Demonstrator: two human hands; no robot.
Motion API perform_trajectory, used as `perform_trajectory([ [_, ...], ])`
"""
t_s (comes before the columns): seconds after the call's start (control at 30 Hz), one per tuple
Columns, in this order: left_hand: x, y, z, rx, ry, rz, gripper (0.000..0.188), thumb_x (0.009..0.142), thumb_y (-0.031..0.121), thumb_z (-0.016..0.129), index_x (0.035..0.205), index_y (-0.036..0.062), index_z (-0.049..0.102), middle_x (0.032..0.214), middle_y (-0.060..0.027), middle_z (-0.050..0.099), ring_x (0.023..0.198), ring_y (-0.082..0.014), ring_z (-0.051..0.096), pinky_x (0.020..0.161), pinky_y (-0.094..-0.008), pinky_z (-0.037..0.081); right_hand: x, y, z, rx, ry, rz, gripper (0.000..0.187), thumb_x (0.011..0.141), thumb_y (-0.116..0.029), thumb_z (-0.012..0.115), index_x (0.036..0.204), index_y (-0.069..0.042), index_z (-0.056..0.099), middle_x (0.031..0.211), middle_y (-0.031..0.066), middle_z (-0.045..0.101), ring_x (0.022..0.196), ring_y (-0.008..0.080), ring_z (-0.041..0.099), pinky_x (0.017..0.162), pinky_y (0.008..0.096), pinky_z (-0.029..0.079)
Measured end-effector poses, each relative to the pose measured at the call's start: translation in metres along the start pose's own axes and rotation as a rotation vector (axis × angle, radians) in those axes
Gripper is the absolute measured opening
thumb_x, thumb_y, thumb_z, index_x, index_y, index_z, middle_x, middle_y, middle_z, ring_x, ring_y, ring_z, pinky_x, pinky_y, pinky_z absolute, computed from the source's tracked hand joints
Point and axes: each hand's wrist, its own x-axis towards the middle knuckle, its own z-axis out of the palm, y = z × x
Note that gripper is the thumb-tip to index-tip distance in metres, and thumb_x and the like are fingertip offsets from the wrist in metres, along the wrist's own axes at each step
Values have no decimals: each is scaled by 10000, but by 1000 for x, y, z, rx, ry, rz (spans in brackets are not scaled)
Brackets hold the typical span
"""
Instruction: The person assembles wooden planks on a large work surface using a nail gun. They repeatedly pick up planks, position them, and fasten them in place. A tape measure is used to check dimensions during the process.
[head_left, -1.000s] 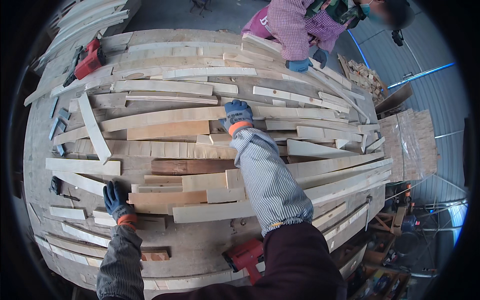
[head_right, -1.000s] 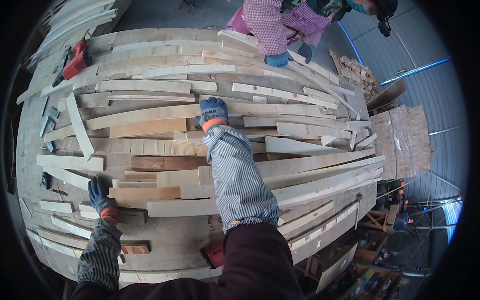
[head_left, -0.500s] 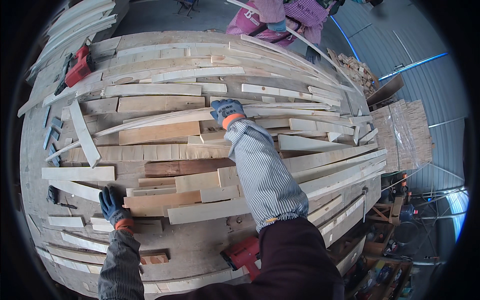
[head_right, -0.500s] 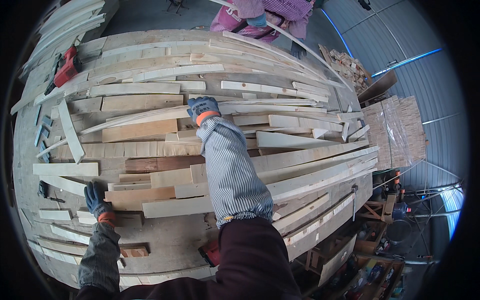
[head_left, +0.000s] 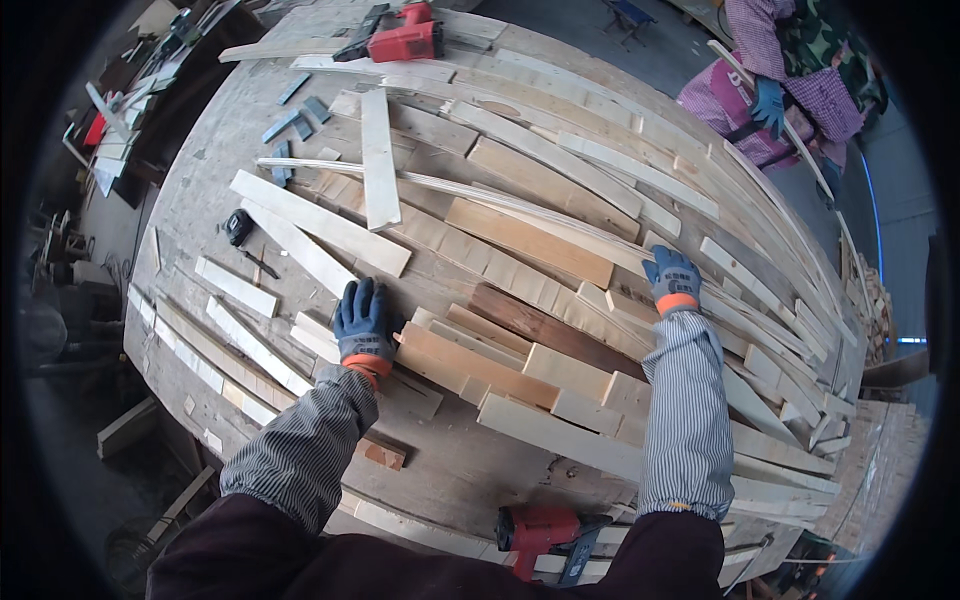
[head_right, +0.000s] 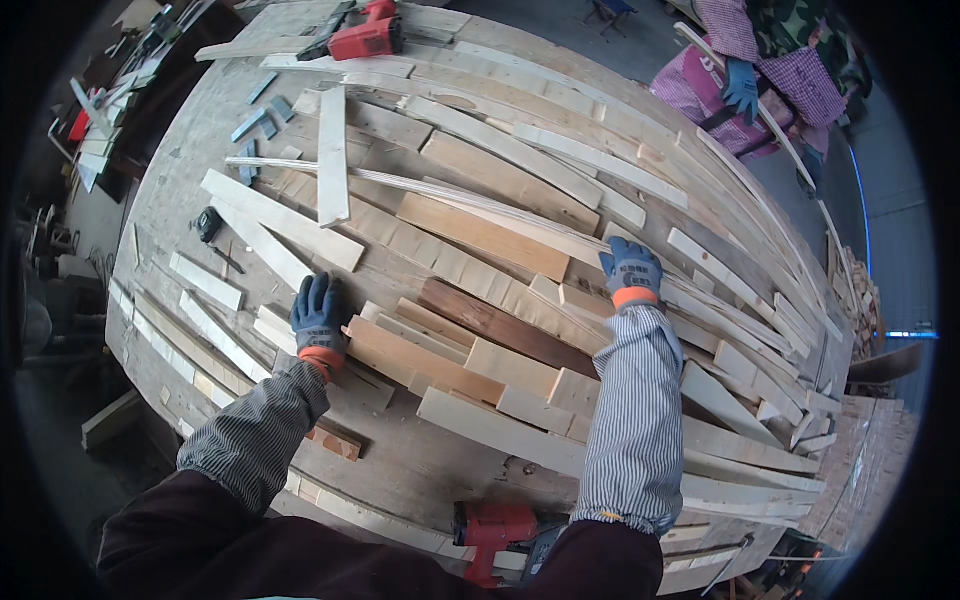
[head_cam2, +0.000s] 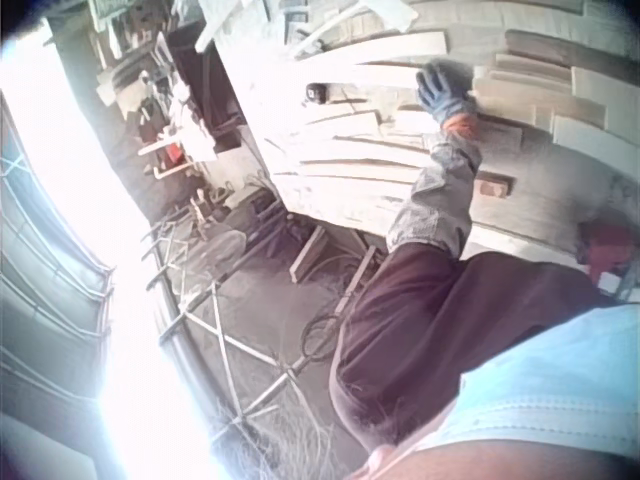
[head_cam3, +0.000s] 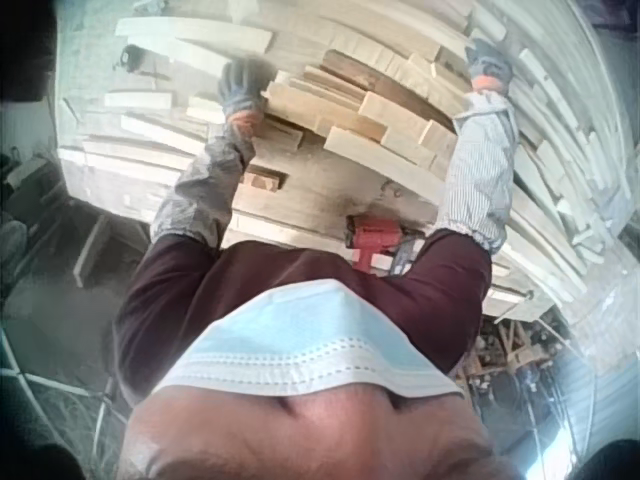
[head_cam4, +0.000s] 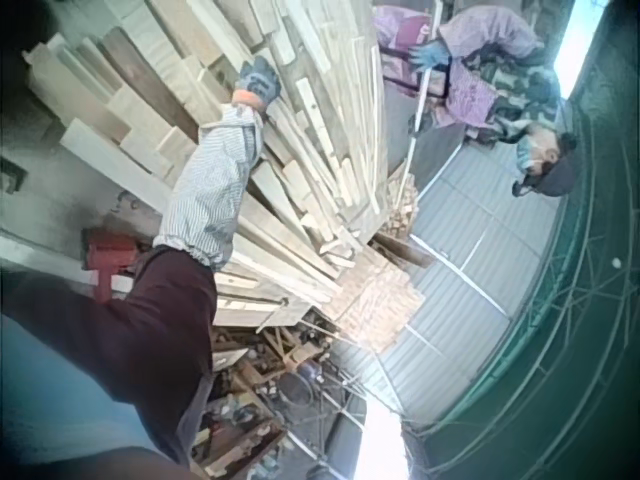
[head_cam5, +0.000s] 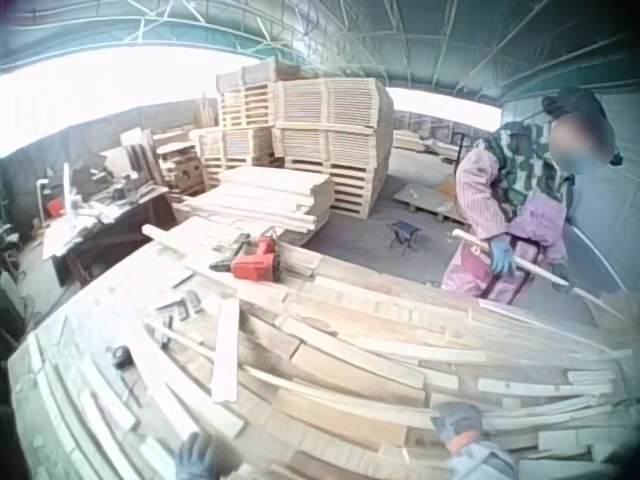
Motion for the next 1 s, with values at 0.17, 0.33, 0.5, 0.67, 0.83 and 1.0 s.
perform_trajectory([
  [0.17,-2,3,-9,-47,-22,-31,622,791,303,625,1362,148,434,1427,-109,388,1341,-359,317,1074,-517,265,2,7,18,53,114,-59,283,840,-373,588,986,-131,587,943,120,646,912,325,607,785,462,469],
  [0.33,-3,6,-14,-86,-14,-13,619,761,302,648,1327,135,464,1419,-118,391,1332,-369,324,1066,-534,275,-2,17,25,87,106,-2,350,823,-365,633,1076,-129,579,1011,145,639,958,335,596,825,445,470],
  [0.5,-5,7,-11,-109,12,-18,605,753,288,661,1307,126,480,1399,-121,411,1317,-381,340,1054,-542,287,-2,18,27,79,85,21,357,823,-374,642,1066,-115,598,1013,172,641,954,353,601,811,448,477],
  [0.67,-7,4,-9,-116,39,-12,603,747,308,669,1293,124,490,1407,-130,403,1318,-388,338,1059,-544,286,10,26,2,336,41,-62,417,836,-402,640,1078,-64,618,1010,221,647,935,390,613,802,451,482],
  [0.83,-4,1,-12,-97,11,-16,633,745,322,669,1315,131,472,1413,-129,396,1323,-387,331,1059,-541,285,17,-2,-12,390,56,-91,446,868,-463,576,1051,-62,641,1013,212,647,950,389,609,821,451,478],
  [1.0,3,8,-9,-45,-11,14,581,782,326,634,1308,127,487,1413,-127,400,1327,-369,331,1060,-546,267,12,-14,-10,243,49,-74,415,879,-494,519,1030,-130,649,868,174,668,815,384,629,731,487,490],
])
